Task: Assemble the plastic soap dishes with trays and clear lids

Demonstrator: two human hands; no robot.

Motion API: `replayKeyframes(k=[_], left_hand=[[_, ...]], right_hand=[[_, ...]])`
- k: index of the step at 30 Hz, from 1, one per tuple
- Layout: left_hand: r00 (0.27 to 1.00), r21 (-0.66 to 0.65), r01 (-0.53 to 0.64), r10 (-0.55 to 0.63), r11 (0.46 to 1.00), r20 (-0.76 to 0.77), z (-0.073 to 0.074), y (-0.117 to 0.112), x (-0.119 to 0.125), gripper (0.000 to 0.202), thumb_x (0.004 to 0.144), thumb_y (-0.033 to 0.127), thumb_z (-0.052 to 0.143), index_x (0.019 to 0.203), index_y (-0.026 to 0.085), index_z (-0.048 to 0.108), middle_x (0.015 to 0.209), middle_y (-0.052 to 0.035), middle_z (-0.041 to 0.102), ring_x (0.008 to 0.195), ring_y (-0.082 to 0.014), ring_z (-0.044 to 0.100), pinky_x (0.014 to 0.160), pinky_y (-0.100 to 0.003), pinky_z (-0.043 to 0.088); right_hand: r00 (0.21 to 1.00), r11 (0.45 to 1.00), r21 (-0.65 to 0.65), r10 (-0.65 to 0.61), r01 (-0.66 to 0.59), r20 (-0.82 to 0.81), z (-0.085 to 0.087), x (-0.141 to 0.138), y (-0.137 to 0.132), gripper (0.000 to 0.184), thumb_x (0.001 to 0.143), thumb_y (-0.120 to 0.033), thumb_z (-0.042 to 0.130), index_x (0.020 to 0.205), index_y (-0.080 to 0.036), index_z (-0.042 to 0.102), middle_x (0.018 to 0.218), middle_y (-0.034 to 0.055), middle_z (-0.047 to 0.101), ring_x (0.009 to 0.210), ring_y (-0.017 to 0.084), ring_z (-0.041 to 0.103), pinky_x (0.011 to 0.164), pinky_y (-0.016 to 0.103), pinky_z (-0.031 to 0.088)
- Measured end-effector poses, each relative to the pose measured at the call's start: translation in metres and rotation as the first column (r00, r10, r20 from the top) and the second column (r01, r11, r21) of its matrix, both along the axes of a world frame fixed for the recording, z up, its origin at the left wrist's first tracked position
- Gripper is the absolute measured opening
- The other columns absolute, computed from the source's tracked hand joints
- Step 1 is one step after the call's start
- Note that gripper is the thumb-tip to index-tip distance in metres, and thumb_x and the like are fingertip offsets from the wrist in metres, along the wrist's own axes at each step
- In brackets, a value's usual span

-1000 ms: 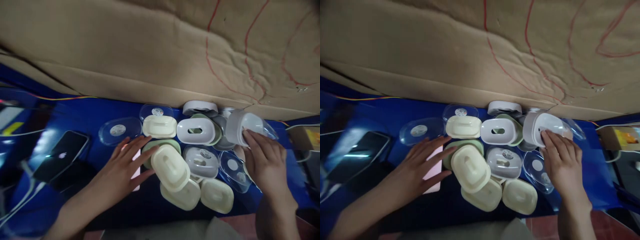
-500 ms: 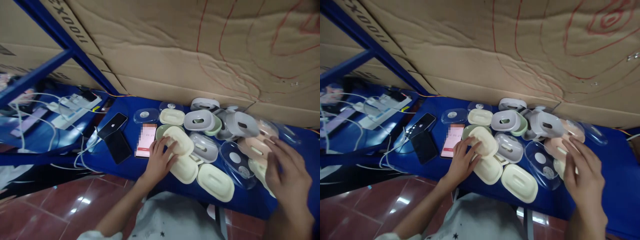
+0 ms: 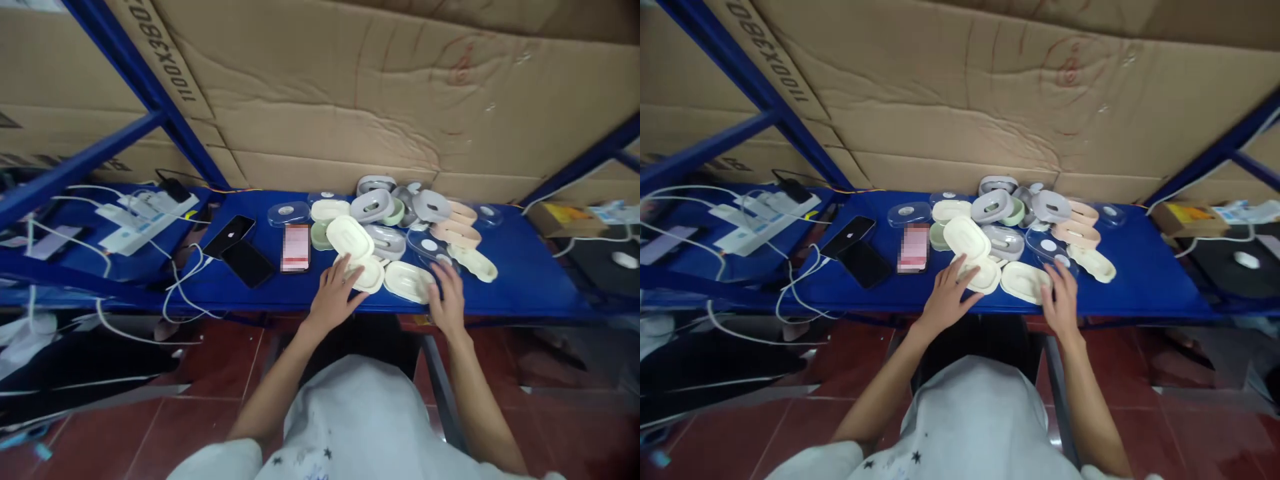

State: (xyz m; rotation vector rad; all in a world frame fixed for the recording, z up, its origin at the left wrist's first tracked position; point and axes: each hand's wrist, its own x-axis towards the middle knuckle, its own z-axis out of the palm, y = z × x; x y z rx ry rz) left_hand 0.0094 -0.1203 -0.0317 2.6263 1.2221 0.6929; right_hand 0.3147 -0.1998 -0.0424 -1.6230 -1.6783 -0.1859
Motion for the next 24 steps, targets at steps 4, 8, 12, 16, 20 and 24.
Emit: replayKeyframes(k=[4,8,12,16,20,24], left_hand=[[0.992,0.024,0.048,-0.051,0.999,0.111,-0.005,0.004,-0.006,0.049,0.106,0.039,0.068,0.152,0.024,0.062,0.179,-0.0201,0.028,0.159,-0.0383,0.043,0.123,-0.057,0.043],[0.974,0.049,0.091,-0.1,0.995,0.205,-0.011,0.006,-0.011,0.018,0.106,0.027,0.067,0.121,0.025,0.077,0.167,-0.0144,0.05,0.133,-0.0286,0.067,0.117,-0.053,0.048],[0.967,0.078,0.091,-0.107,0.993,0.232,-0.012,0.005,-0.013,0.011,0.103,0.028,0.072,0.113,0.025,0.078,0.155,-0.0121,0.061,0.119,-0.0242,0.071,0.111,-0.05,0.053],[0.96,0.085,0.094,-0.113,0.992,0.257,-0.012,0.001,-0.013,0.019,0.099,0.025,0.076,0.118,0.024,0.076,0.158,-0.015,0.055,0.126,-0.0262,0.067,0.111,-0.049,0.055],[0.961,0.061,0.087,-0.1,0.994,0.26,-0.013,-0.01,-0.012,0.01,0.101,0.021,0.072,0.109,0.024,0.077,0.153,-0.0134,0.059,0.122,-0.026,0.069,0.109,-0.05,0.056],[0.966,0.03,0.051,-0.057,0.998,0.251,-0.012,-0.022,-0.011,0.012,0.101,0.02,0.072,0.11,0.025,0.077,0.15,-0.0127,0.062,0.126,-0.0284,0.068,0.11,-0.053,0.054]], right_hand=[[0.95,0.955,-0.184,0.263,-0.232,0.166,0.003,-0.026,0.003,0.04,0.112,-0.04,0.053,0.146,-0.028,0.069,0.153,0.0106,0.067,0.143,0.031,0.061,0.121,0.053,0.044],[0.946,0.957,-0.154,0.271,-0.245,0.178,0.001,-0.027,0.009,0.032,0.113,-0.037,0.052,0.134,-0.029,0.076,0.15,0.0073,0.07,0.143,0.028,0.061,0.125,0.054,0.039],[0.957,0.969,-0.093,0.243,-0.231,0.158,0.0,-0.007,0.008,0.033,0.111,-0.038,0.055,0.137,-0.028,0.074,0.152,0.0106,0.068,0.145,0.03,0.06,0.126,0.06,0.036],[0.961,0.973,-0.046,0.232,-0.228,0.151,0.0,-0.008,0.0,0.035,0.112,-0.035,0.054,0.142,-0.025,0.07,0.149,0.0126,0.07,0.141,0.03,0.063,0.124,0.06,0.039],[0.923,0.932,-0.001,0.359,-0.362,0.135,0.015,-0.046,0.01,0.034,0.113,-0.026,0.05,0.141,-0.025,0.069,0.141,0.0097,0.075,0.134,0.025,0.067,0.12,0.051,0.045],[0.877,0.894,-0.079,0.447,-0.44,0.176,0.038,-0.096,0.05,0.033,0.114,-0.023,0.047,0.138,-0.022,0.07,0.138,0.0091,0.076,0.133,0.024,0.066,0.116,0.046,0.046]])
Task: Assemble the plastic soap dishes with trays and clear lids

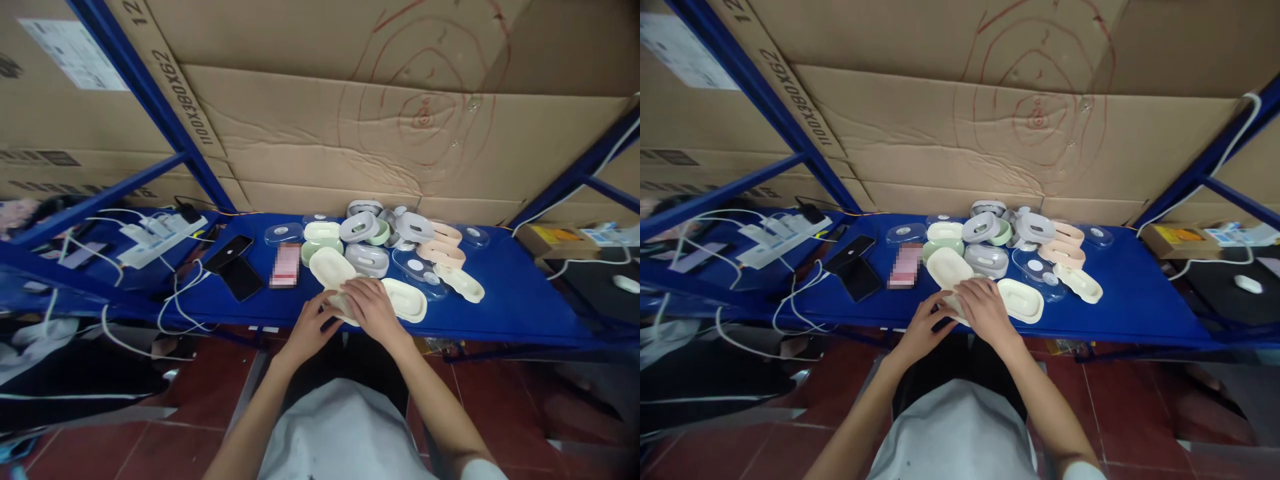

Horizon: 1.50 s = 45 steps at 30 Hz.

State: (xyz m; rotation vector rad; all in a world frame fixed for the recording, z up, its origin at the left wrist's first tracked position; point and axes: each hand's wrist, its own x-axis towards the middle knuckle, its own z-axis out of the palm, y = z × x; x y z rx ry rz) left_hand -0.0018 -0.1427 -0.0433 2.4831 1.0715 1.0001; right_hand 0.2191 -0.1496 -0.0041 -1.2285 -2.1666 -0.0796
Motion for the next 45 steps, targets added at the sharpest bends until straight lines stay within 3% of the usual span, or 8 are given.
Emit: replayKeyframes(k=[5,11,16,21,29,34,40,45], left_hand=[[0.997,-0.043,-0.069,0.068,0.997,-0.027,0.007,-0.009,-0.014,0.013,0.101,0.018,0.072,0.111,0.025,0.076,0.155,-0.0131,0.058,0.122,-0.0268,0.069,0.105,-0.049,0.057],[0.986,-0.007,-0.163,0.162,0.987,-0.034,0.004,-0.006,-0.035,0.012,0.103,0.024,0.069,0.114,0.025,0.075,0.151,-0.0137,0.061,0.117,-0.0275,0.071,0.104,-0.05,0.058],[0.994,0.013,-0.085,0.085,0.996,-0.068,0.008,0.012,-0.033,0.019,0.107,0.029,0.063,0.123,0.025,0.072,0.149,-0.0161,0.063,0.126,-0.0316,0.069,0.103,-0.051,0.059],[0.999,0.007,-0.018,0.019,1.0,-0.039,0.022,0.022,-0.034,0.025,0.107,0.03,0.064,0.132,0.028,0.067,0.147,-0.015,0.064,0.132,-0.0317,0.067,0.106,-0.05,0.059],[0.962,0.108,-0.151,0.171,0.983,-0.211,0.046,0.103,-0.041,0.053,0.099,0.008,0.054,0.148,0.028,0.061,0.151,-0.0122,0.067,0.139,-0.0348,0.063,0.117,-0.056,0.044],[0.939,-0.022,-0.05,0.04,0.998,-0.342,0.049,0.154,-0.031,0.052,0.095,0.008,0.056,0.143,0.025,0.066,0.133,-0.0113,0.077,0.129,-0.0342,0.07,0.12,-0.06,0.041],[0.988,-0.132,0.003,-0.023,0.991,-0.15,0.052,0.166,-0.034,0.028,0.102,0.02,0.058,0.126,0.024,0.072,0.127,-0.0093,0.077,0.123,-0.0292,0.07,0.107,-0.047,0.057],[0.994,-0.163,-0.102,0.106,0.981,0.015,0.061,0.161,-0.039,0.022,0.11,0.032,0.053,0.124,0.021,0.066,0.123,-0.0104,0.076,0.116,-0.0272,0.072,0.102,-0.044,0.059]], right_hand=[[0.998,0.999,-0.034,0.025,-0.024,0.05,0.005,-0.018,0.033,0.024,0.112,-0.028,0.057,0.128,-0.021,0.073,0.131,0.0102,0.078,0.13,0.03,0.066,0.119,0.053,0.041],[0.986,0.989,0.0,-0.144,0.145,0.085,-0.001,0.036,0.028,0.033,0.113,-0.026,0.052,0.141,-0.019,0.067,0.144,0.0126,0.072,0.135,0.029,0.064,0.12,0.05,0.04],[0.94,0.952,-0.084,-0.272,0.294,0.208,-0.001,0.063,0.039,0.048,0.113,-0.042,0.054,0.155,-0.02,0.059,0.147,0.0133,0.07,0.129,0.035,0.064,0.103,0.049,0.049],[0.962,0.941,-0.249,-0.182,0.23,0.202,0.01,0.077,0.058,0.043,0.113,-0.048,0.05,0.146,-0.026,0.069,0.138,0.0103,0.077,0.121,0.032,0.066,0.1,0.049,0.049],[0.963,0.968,-0.073,-0.23,0.241,0.14,0.036,0.037,0.04,0.044,0.113,-0.021,0.044,0.154,-0.025,0.059,0.15,0.0114,0.069,0.139,0.031,0.06,0.115,0.052,0.036],[0.985,0.989,-0.148,0.015,0.011,0.173,0.02,-0.023,0.028,0.05,0.112,-0.044,0.057,0.158,-0.024,0.053,0.16,0.0103,0.062,0.148,0.03,0.055,0.126,0.054,0.032],[0.991,0.995,-0.102,0.006,0.008,0.135,0.003,0.009,0.041,0.045,0.109,-0.014,0.055,0.152,-0.024,0.059,0.155,0.0087,0.066,0.139,0.027,0.063,0.12,0.05,0.041],[0.998,0.998,-0.055,-0.032,0.035,0.044,0.004,0.032,0.042,0.056,0.104,-0.005,0.052,0.157,-0.024,0.053,0.144,0.0085,0.073,0.128,0.026,0.068,0.108,0.044,0.046]])
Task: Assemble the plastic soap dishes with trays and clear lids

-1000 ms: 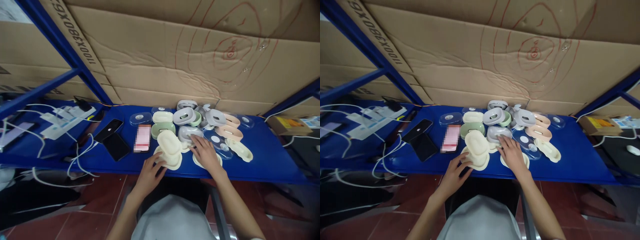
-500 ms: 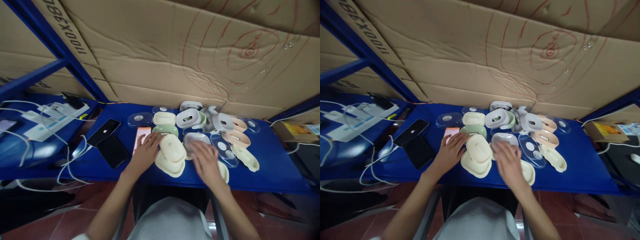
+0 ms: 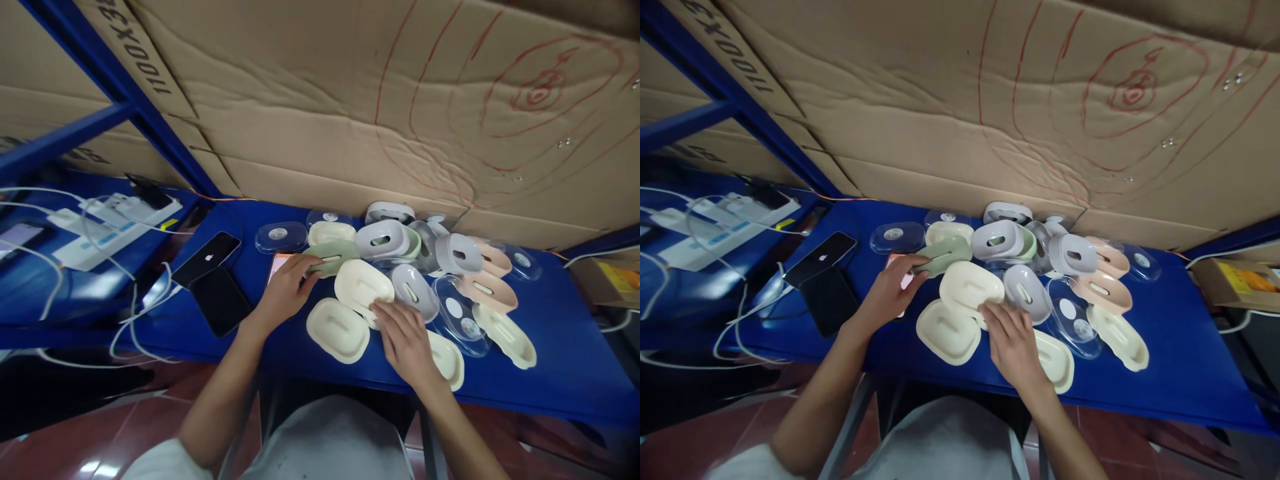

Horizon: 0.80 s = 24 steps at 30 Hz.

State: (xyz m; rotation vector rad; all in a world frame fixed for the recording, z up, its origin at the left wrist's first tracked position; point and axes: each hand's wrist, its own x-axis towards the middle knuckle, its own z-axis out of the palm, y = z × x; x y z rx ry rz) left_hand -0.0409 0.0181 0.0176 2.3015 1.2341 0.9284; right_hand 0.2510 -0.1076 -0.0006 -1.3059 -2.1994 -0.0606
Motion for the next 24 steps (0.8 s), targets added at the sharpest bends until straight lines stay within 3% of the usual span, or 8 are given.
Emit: replayKeyframes(k=[3,6,12,16,20,24], left_hand=[[0.998,-0.057,-0.047,0.05,0.997,0.044,0.004,-0.005,0.0,0.022,0.111,0.037,0.052,0.123,0.022,0.062,0.128,-0.0115,0.075,0.116,-0.0262,0.071,0.099,-0.042,0.059],[1.0,-0.082,-0.027,0.027,0.996,-0.002,0.004,-0.007,0.003,0.022,0.112,0.037,0.048,0.121,0.021,0.061,0.124,-0.0122,0.075,0.115,-0.0284,0.07,0.098,-0.044,0.057],[0.981,-0.123,0.051,-0.073,0.991,-0.18,0.002,0.003,0.018,0.021,0.111,0.033,0.046,0.118,0.02,0.061,0.118,-0.0131,0.074,0.115,-0.0328,0.065,0.099,-0.049,0.053],[0.992,-0.046,0.012,-0.017,0.999,-0.126,0.008,0.001,0.022,0.024,0.112,0.031,0.044,0.124,0.019,0.061,0.122,-0.013,0.074,0.118,-0.0313,0.064,0.103,-0.049,0.053],[1.0,0.119,-0.021,0.023,0.993,-0.02,0.015,-0.026,0.015,0.023,0.113,0.027,0.049,0.133,0.024,0.057,0.139,-0.0094,0.073,0.135,-0.0281,0.062,0.115,-0.051,0.048],[1.0,0.186,-0.017,0.019,0.982,-0.009,0.012,-0.074,0.004,0.025,0.111,0.02,0.054,0.135,0.028,0.057,0.138,-0.0076,0.075,0.135,-0.0267,0.065,0.111,-0.049,0.052]], right_hand=[[0.998,0.998,-0.01,-0.067,0.067,-0.02,-0.002,0.0,0.0,0.055,0.104,-0.006,0.052,0.155,-0.026,0.056,0.132,0.0078,0.077,0.118,0.026,0.07,0.099,0.042,0.046],[0.992,0.993,-0.028,-0.114,0.113,-0.046,-0.001,-0.002,-0.001,0.053,0.104,-0.009,0.052,0.154,-0.028,0.057,0.123,0.0073,0.077,0.107,0.026,0.068,0.093,0.041,0.044],[0.998,0.998,-0.055,-0.026,0.029,0.052,0.01,-0.002,-0.008,0.054,0.103,-0.008,0.052,0.154,-0.027,0.059,0.119,0.0095,0.072,0.107,0.027,0.063,0.097,0.044,0.046],[0.995,0.995,-0.091,-0.027,0.036,0.097,0.012,-0.007,-0.005,0.062,0.101,-0.005,0.051,0.159,-0.028,0.055,0.124,0.0102,0.073,0.11,0.027,0.064,0.098,0.045,0.049],[0.999,0.997,-0.077,-0.003,0.006,0.042,0.016,-0.014,-0.007,0.068,0.099,0.0,0.05,0.162,-0.026,0.052,0.139,0.0123,0.069,0.123,0.029,0.066,0.103,0.046,0.052],[0.991,0.993,-0.056,0.095,-0.101,-0.091,0.019,-0.009,-0.036,0.065,0.101,-0.004,0.056,0.162,-0.026,0.052,0.133,0.0117,0.073,0.122,0.028,0.07,0.107,0.048,0.054]])
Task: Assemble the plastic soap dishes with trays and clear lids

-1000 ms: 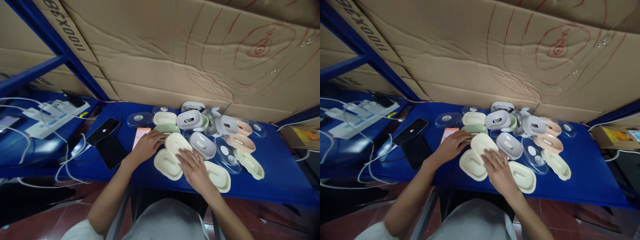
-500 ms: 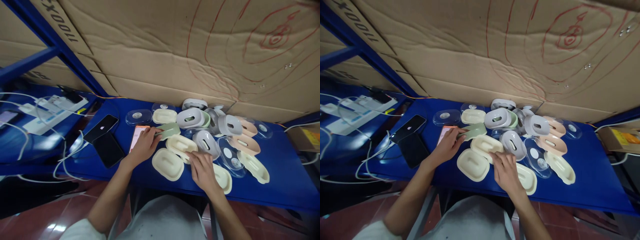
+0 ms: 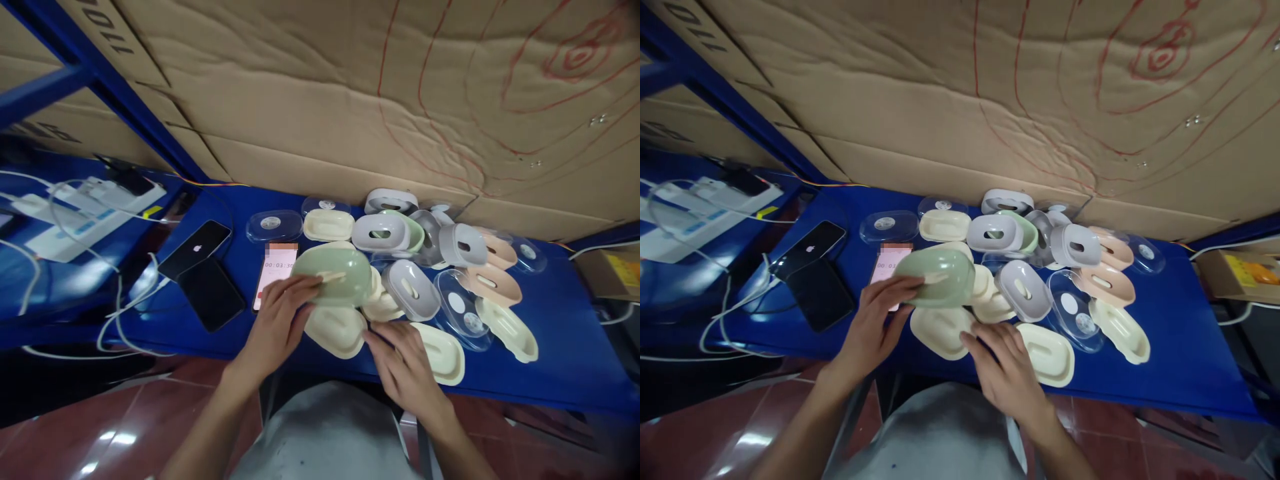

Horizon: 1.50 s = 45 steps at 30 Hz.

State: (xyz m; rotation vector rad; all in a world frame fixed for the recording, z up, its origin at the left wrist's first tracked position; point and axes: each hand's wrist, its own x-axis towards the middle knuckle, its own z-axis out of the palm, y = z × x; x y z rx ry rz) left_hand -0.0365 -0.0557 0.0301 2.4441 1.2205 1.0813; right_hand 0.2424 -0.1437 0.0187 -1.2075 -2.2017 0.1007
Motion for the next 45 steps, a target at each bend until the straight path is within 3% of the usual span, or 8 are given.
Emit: replayKeyframes(k=[7,16,21,26,30,37,41,45], left_hand=[[0.998,-0.026,-0.027,0.028,0.999,0.049,-0.028,-0.052,-0.007,0.023,0.11,0.016,0.055,0.129,0.026,0.06,0.126,-0.0076,0.079,0.127,-0.0249,0.071,0.108,-0.047,0.055],[0.996,0.061,-0.027,0.021,0.998,0.089,-0.015,0.006,0.014,0.027,0.108,0.016,0.059,0.134,0.025,0.062,0.136,-0.0091,0.073,0.139,-0.0264,0.064,0.118,-0.051,0.054],[0.995,0.067,-0.036,0.029,0.997,0.094,-0.017,0.022,0.02,0.024,0.109,0.019,0.06,0.131,0.023,0.065,0.136,-0.011,0.071,0.142,-0.0274,0.062,0.121,-0.05,0.053],[0.998,0.012,-0.052,0.052,0.999,0.036,-0.033,0.031,0.016,0.025,0.109,0.024,0.06,0.134,0.021,0.065,0.151,-0.0152,0.062,0.149,-0.0309,0.056,0.123,-0.054,0.05],[0.997,0.039,-0.067,0.069,0.997,-0.029,-0.034,0.036,0.01,0.022,0.108,0.025,0.062,0.129,0.022,0.069,0.139,-0.0136,0.071,0.137,-0.0321,0.064,0.116,-0.054,0.054],[0.998,0.076,0.04,-0.037,0.996,-0.049,0.0,-0.022,-0.006,0.026,0.106,0.015,0.066,0.131,0.02,0.065,0.126,-0.0117,0.076,0.121,-0.0256,0.071,0.104,-0.042,0.056],[0.98,0.055,0.199,-0.198,0.978,-0.023,0.008,-0.061,0.021,0.022,0.107,0.013,0.064,0.128,0.02,0.065,0.12,-0.0091,0.079,0.116,-0.0237,0.072,0.101,-0.041,0.056],[0.974,0.096,0.228,-0.228,0.969,-0.008,0.002,-0.069,0.05,0.023,0.106,0.01,0.062,0.127,0.019,0.065,0.121,-0.0087,0.079,0.117,-0.0246,0.072,0.102,-0.042,0.054]], right_hand=[[0.971,0.978,0.0,-0.207,0.208,-0.116,-0.028,0.025,-0.053,0.049,0.099,-0.002,0.063,0.141,-0.026,0.069,0.115,0.008,0.079,0.104,0.026,0.077,0.095,0.047,0.057],[0.932,0.944,0.041,-0.33,0.328,0.148,-0.031,0.051,-0.065,0.057,0.103,-0.028,0.071,0.158,-0.029,0.055,0.142,0.014,0.073,0.13,0.033,0.071,0.115,0.052,0.046],[0.894,0.918,-0.086,-0.349,0.386,0.281,-0.036,0.08,-0.08,0.062,0.108,-0.038,0.066,0.165,-0.029,0.045,0.157,0.0141,0.063,0.144,0.033,0.061,0.123,0.053,0.035],[0.898,0.908,-0.127,-0.359,0.399,0.253,-0.04,0.071,-0.082,0.057,0.111,-0.035,0.061,0.165,-0.028,0.044,0.159,0.0122,0.061,0.147,0.03,0.059,0.126,0.053,0.031],[0.931,0.932,-0.119,-0.318,0.342,0.18,-0.037,0.056,-0.069,0.049,0.109,-0.036,0.066,0.155,-0.029,0.055,0.149,0.0105,0.069,0.136,0.029,0.066,0.118,0.05,0.037],[0.961,0.954,-0.129,-0.261,0.271,0.094,-0.038,0.05,-0.055,0.059,0.106,-0.044,0.07,0.159,-0.029,0.05,0.142,0.0106,0.074,0.13,0.03,0.069,0.111,0.049,0.047],[0.964,0.948,-0.174,-0.266,0.265,0.022,-0.044,0.055,-0.058,0.077,0.102,-0.055,0.071,0.167,-0.026,0.039,0.15,0.016,0.067,0.138,0.033,0.065,0.111,0.051,0.054],[0.96,0.957,-0.099,-0.278,0.273,-0.039,-0.044,0.061,-0.064,0.09,0.098,-0.056,0.076,0.171,-0.026,0.032,0.155,0.0197,0.061,0.145,0.038,0.06,0.114,0.058,0.054]])
